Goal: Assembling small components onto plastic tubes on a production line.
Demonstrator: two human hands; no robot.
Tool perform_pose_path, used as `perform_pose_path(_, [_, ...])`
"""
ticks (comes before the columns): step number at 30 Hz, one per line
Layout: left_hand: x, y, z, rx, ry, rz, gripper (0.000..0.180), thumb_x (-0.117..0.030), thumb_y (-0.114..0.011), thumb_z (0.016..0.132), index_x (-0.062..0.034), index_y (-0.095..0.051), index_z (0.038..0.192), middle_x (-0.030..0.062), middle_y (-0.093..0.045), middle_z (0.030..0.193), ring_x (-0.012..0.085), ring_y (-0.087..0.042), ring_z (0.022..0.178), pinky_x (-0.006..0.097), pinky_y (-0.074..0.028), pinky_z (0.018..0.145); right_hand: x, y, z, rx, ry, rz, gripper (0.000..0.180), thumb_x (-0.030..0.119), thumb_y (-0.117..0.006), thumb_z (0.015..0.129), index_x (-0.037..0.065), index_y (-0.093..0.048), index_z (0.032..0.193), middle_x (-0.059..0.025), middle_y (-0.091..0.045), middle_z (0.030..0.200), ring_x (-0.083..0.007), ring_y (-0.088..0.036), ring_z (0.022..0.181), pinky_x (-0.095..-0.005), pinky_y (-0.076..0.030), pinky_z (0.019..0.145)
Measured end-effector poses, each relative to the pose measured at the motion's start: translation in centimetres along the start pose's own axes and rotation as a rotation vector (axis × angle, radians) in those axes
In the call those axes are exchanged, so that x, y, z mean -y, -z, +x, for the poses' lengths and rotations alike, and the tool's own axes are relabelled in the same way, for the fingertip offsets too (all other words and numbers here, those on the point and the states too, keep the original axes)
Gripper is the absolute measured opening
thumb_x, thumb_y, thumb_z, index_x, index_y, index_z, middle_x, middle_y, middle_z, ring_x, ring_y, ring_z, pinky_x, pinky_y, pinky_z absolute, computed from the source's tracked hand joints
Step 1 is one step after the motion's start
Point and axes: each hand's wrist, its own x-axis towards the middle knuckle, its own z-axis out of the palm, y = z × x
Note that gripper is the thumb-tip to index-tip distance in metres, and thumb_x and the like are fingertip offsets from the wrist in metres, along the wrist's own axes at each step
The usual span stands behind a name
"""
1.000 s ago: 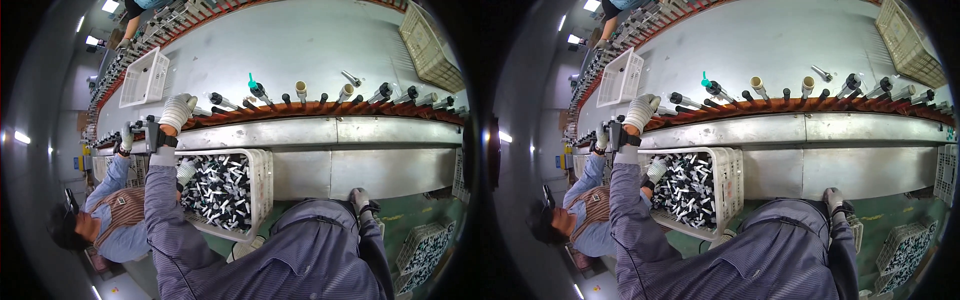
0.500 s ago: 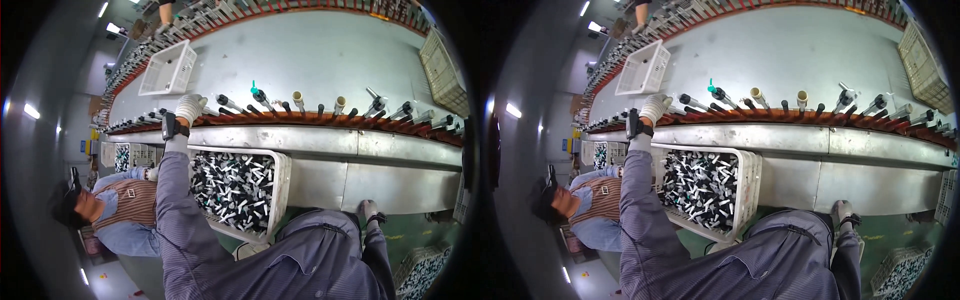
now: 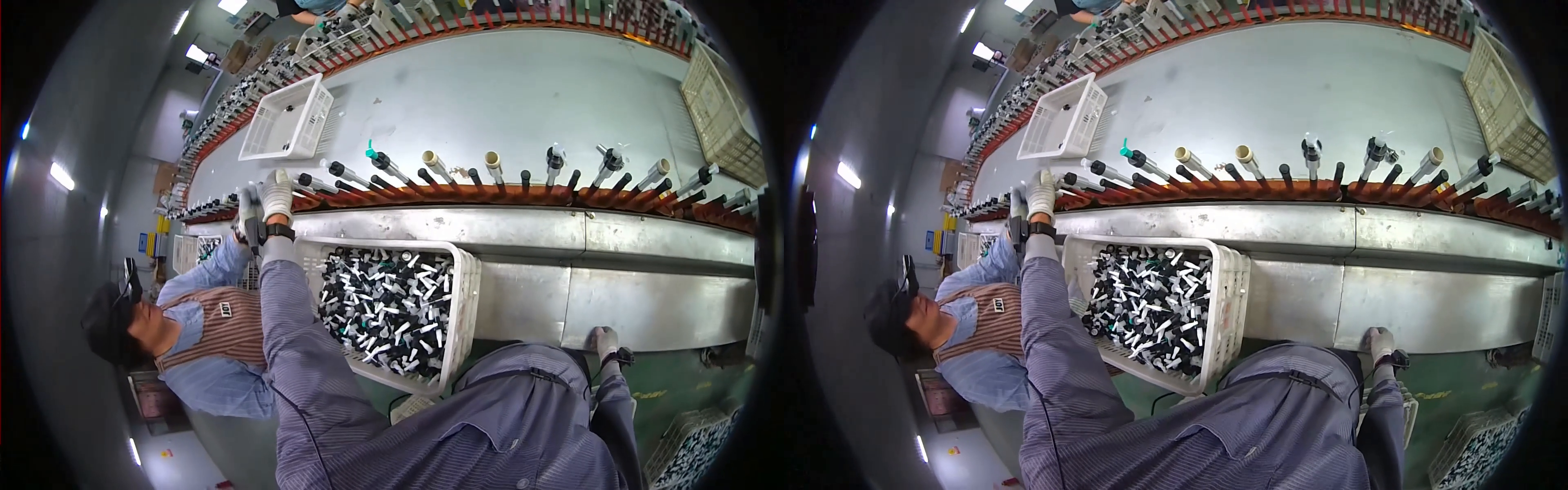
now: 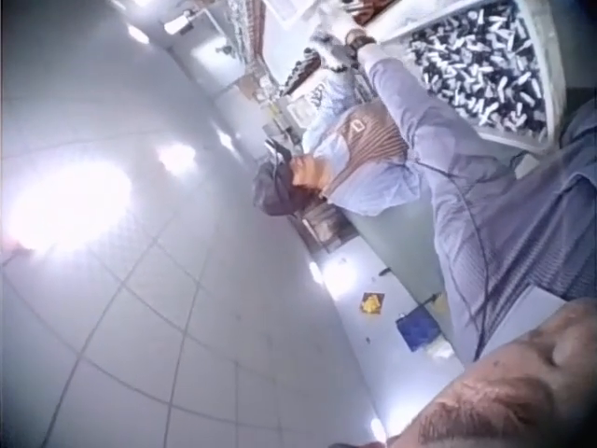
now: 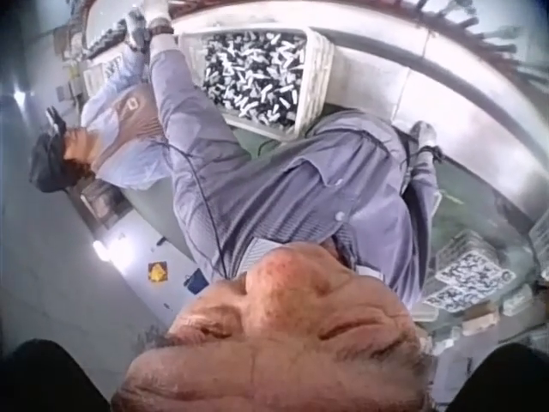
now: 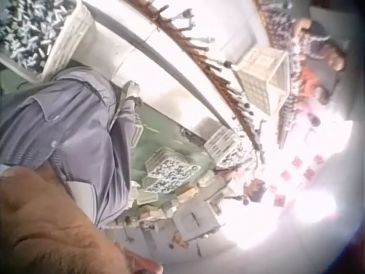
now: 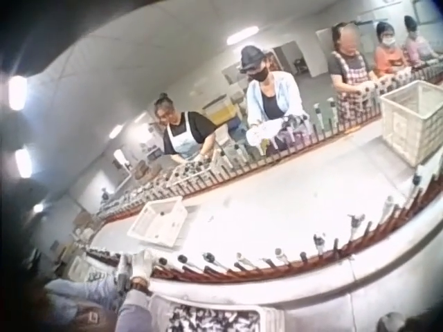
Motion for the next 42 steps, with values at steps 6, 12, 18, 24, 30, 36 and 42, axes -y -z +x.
perform_pose_path(6, [-4.2,-0.9,-9.2,-0.325,0.087,-0.17,0.032,-0.024,-0.051,0.092,-0.0013,-0.065,0.109,0.0206,-0.067,0.096,0.0334,-0.064,0.091,0.04,-0.048,0.083,-0.5,0.7,-1.0,-0.003,-0.061,0.044,0.024,0.022,-0.054,0.089,0.0,-0.064,0.089,-0.0079,-0.062,0.064,-0.0188,-0.058,0.048,-0.0325,-0.047,0.045])
perform_pose_path(12, [-9.8,-0.5,-24.6,0.098,0.194,-0.26,0.032,-0.021,-0.056,0.091,-0.0003,-0.063,0.113,0.0204,-0.066,0.109,0.0303,-0.063,0.101,0.037,-0.048,0.092,-1.4,0.8,-0.3,-0.011,-0.06,0.046,0.022,0.023,-0.055,0.089,0.002,-0.064,0.089,-0.0077,-0.062,0.065,-0.019,-0.058,0.048,-0.0331,-0.047,0.043])
perform_pose_path(18, [-13.7,-2.0,-37.1,0.22,-0.021,-0.214,0.04,-0.028,-0.064,0.085,-0.0035,-0.061,0.116,0.0197,-0.06,0.121,0.0353,-0.06,0.107,0.039,-0.048,0.092,-0.4,2.2,-1.3,0.045,-0.089,0.064,0.022,0.021,-0.055,0.089,0.002,-0.066,0.086,-0.0056,-0.062,0.063,-0.0162,-0.058,0.046,-0.0307,-0.046,0.044])
perform_pose_path(24, [-17.3,-4.4,-42.7,0.19,-0.129,-0.125,0.055,-0.024,-0.073,0.076,-0.0005,-0.056,0.122,0.0239,-0.053,0.128,0.0395,-0.05,0.119,0.045,-0.04,0.1,-0.4,5.4,-2.7,0.05,-0.079,0.081,0.025,0.024,-0.056,0.088,0.002,-0.067,0.085,-0.0086,-0.064,0.064,-0.0187,-0.061,0.05,-0.0338,-0.049,0.048])
perform_pose_path(30, [-17.6,-5.2,-44.6,0.202,0.121,-0.08,0.047,-0.016,-0.068,0.08,0.0037,-0.056,0.121,0.0258,-0.06,0.114,0.0403,-0.055,0.109,0.043,-0.043,0.096,-1.3,5.7,1.1,0.125,0.05,-0.085,0.03,0.026,-0.055,0.085,0.001,-0.071,0.086,-0.0113,-0.069,0.068,-0.023,-0.066,0.059,-0.0352,-0.052,0.06])
perform_pose_path(36, [-20.4,-5.2,-43.6,-0.057,0.054,-0.119,0.041,-0.014,-0.059,0.088,0.0048,-0.053,0.125,0.0249,-0.057,0.122,0.0366,-0.058,0.107,0.042,-0.044,0.094,-3.5,9.2,2.3,0.135,0.007,0.016,0.028,0.025,-0.055,0.086,0.002,-0.071,0.083,-0.0087,-0.068,0.066,-0.0194,-0.066,0.057,-0.0331,-0.052,0.057])
perform_pose_path(42, [-24.2,-3.4,-41.6,-0.146,0.166,-0.341,0.036,-0.012,-0.057,0.086,0.0074,-0.054,0.116,0.0213,-0.059,0.111,0.0324,-0.055,0.103,0.038,-0.042,0.095,-5.7,10.4,4.4,0.102,0.083,-0.123,0.027,0.028,-0.056,0.084,0.006,-0.072,0.082,-0.0095,-0.07,0.07,-0.0213,-0.069,0.065,-0.0335,-0.054,0.066])
